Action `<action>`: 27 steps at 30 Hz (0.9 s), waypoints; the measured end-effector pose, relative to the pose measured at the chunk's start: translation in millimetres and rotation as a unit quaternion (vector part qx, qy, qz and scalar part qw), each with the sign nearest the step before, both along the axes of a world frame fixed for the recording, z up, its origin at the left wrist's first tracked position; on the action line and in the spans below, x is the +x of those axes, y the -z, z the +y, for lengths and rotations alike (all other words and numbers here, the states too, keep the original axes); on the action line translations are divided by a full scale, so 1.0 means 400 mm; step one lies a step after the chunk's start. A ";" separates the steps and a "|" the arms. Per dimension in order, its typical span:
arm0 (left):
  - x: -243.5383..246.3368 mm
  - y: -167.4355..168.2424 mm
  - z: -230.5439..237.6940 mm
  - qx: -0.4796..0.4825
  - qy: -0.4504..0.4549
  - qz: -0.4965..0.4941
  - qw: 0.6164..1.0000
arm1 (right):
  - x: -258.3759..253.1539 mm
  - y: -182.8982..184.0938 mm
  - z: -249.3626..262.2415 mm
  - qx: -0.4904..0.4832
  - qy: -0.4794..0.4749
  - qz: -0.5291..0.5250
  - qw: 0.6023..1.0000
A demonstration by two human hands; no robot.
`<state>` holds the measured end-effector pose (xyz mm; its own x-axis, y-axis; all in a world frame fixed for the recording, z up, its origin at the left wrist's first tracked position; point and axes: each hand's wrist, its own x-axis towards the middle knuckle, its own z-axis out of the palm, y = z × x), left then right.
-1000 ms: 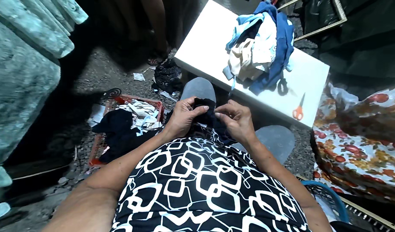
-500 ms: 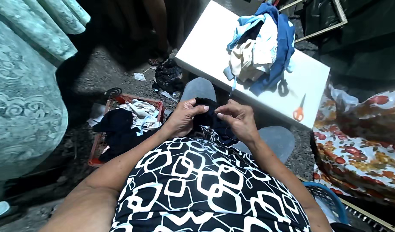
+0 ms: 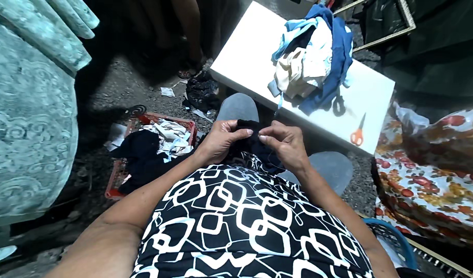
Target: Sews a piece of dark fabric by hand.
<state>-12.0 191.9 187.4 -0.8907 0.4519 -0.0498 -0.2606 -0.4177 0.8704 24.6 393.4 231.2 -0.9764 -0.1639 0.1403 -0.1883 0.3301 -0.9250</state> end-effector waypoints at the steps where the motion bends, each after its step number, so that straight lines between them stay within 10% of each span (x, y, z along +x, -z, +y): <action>1: 0.000 -0.003 -0.003 -0.003 -0.004 0.006 1.000 | 0.001 -0.004 0.000 0.010 0.003 0.001 1.000; 11: -0.003 0.010 -0.006 -0.066 -0.045 0.118 0.990 | 0.002 -0.002 0.009 0.088 0.008 0.036 0.995; 21: -0.004 0.025 0.004 -0.215 -0.153 0.470 0.842 | 0.001 0.020 -0.001 0.139 0.043 0.086 0.986; 27: -0.005 0.033 0.026 -0.169 -0.134 0.479 0.851 | -0.001 0.043 -0.016 0.127 0.061 0.096 0.985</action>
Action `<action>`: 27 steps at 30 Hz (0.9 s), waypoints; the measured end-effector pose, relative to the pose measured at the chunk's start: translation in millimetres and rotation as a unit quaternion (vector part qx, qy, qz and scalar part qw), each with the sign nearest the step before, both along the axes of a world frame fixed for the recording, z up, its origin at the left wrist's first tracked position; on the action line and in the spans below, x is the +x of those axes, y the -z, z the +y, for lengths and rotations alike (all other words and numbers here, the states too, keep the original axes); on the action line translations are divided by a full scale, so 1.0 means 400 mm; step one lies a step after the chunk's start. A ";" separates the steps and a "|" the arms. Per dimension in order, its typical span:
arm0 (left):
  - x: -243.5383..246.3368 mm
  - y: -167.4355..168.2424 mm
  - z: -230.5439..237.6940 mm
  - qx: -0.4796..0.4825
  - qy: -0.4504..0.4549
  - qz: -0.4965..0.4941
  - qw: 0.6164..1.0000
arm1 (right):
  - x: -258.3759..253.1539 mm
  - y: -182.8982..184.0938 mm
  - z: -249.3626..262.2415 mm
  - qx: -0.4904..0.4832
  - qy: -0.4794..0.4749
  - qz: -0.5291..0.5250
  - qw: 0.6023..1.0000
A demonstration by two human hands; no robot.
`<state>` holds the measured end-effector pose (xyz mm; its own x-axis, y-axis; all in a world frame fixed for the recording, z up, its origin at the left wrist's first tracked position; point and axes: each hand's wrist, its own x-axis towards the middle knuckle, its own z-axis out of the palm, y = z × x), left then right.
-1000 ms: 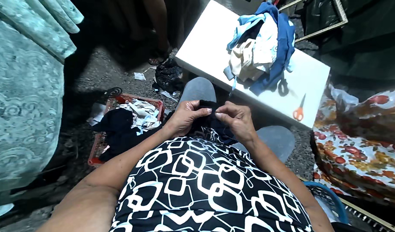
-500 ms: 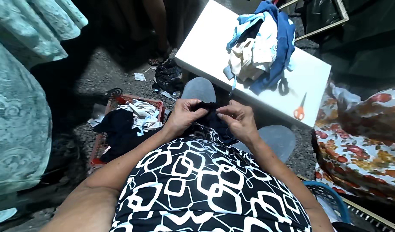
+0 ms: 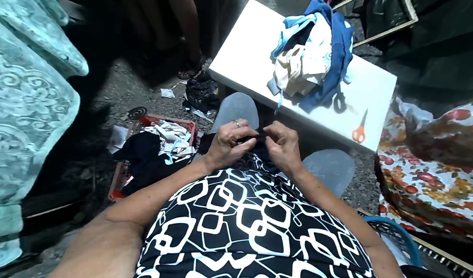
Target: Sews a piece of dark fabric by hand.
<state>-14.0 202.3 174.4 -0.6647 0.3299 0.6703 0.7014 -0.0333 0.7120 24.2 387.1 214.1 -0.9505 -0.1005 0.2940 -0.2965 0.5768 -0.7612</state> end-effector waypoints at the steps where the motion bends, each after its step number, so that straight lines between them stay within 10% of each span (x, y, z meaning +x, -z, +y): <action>1: 0.005 -0.002 -0.002 0.016 -0.010 -0.027 0.999 | -0.001 -0.003 0.002 -0.003 -0.002 -0.001 1.000; 12: 0.008 -0.016 0.004 0.214 0.078 -0.411 0.882 | 0.008 -0.040 0.018 -0.062 -0.033 -0.043 0.997; 27: 0.007 -0.027 -0.005 0.249 0.147 -0.492 0.822 | 0.005 -0.028 0.022 -0.158 -0.056 -0.074 0.983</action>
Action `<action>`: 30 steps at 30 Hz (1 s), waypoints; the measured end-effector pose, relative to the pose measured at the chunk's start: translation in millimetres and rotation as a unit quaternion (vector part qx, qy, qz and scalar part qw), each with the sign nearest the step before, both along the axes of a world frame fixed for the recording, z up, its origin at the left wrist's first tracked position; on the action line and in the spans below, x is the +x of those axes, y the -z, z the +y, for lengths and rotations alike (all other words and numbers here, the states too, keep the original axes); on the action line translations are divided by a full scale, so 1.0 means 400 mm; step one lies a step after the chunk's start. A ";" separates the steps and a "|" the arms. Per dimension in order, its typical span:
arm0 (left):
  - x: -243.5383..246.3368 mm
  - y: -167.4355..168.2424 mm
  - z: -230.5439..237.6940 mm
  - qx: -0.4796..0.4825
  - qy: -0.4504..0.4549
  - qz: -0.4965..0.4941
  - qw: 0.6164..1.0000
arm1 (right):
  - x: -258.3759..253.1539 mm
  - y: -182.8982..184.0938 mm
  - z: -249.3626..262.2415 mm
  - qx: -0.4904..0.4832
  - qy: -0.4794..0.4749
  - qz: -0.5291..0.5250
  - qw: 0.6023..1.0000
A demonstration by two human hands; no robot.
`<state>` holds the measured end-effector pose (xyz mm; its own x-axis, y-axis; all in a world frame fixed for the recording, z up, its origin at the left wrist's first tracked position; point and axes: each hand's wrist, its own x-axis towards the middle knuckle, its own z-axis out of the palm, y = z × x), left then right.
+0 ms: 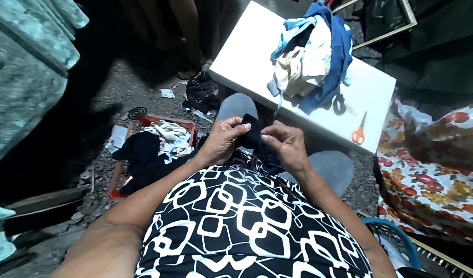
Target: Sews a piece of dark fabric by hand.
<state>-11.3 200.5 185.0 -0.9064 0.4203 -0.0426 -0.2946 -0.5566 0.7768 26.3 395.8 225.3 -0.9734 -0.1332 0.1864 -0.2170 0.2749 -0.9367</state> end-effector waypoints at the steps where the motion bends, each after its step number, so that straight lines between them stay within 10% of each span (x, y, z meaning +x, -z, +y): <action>1: 0.001 0.000 0.001 -0.002 -0.003 0.006 1.000 | 0.000 0.002 -0.001 -0.006 0.002 -0.003 1.000; 22: 0.031 -0.002 -0.021 -0.144 -0.062 0.160 0.975 | 0.012 -0.009 -0.003 0.051 0.017 -0.002 0.999; 30: 0.013 0.017 -0.013 -0.298 -0.205 0.410 0.837 | 0.000 0.005 0.000 0.120 0.029 0.042 0.992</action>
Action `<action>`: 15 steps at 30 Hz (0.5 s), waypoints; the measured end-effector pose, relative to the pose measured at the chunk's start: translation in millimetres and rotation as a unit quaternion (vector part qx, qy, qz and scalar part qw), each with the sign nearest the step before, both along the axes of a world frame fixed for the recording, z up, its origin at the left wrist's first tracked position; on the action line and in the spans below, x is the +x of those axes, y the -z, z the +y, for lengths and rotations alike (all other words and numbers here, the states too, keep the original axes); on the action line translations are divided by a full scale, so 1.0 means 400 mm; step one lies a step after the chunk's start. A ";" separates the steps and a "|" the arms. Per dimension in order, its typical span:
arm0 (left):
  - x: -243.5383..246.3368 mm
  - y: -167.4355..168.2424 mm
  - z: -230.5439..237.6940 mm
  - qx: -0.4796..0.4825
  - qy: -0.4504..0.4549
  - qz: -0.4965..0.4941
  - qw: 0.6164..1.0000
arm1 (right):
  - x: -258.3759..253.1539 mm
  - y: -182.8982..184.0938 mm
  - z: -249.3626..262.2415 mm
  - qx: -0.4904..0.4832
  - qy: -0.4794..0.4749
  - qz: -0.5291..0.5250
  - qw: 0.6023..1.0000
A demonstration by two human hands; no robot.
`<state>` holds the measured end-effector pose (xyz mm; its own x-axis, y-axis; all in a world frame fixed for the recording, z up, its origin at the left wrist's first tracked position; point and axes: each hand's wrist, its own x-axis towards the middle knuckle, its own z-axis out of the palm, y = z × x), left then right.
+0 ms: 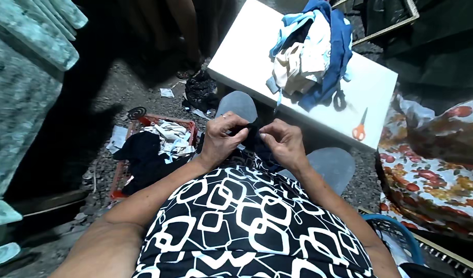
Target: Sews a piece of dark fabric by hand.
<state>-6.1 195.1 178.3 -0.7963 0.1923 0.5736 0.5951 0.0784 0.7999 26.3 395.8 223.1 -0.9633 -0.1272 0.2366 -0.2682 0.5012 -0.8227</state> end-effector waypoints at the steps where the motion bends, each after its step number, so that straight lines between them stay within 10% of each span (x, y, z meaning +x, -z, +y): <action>1: -0.009 0.004 0.002 -0.024 -0.014 0.061 0.998 | 0.000 0.001 -0.001 0.004 0.003 0.002 1.000; 7: -0.034 0.012 0.015 -0.115 0.003 0.260 0.959 | 0.001 0.002 -0.016 0.037 0.009 0.017 0.999; 15: -0.010 0.008 0.020 0.018 0.001 0.041 0.999 | -0.009 -0.010 -0.007 0.031 0.008 0.020 0.999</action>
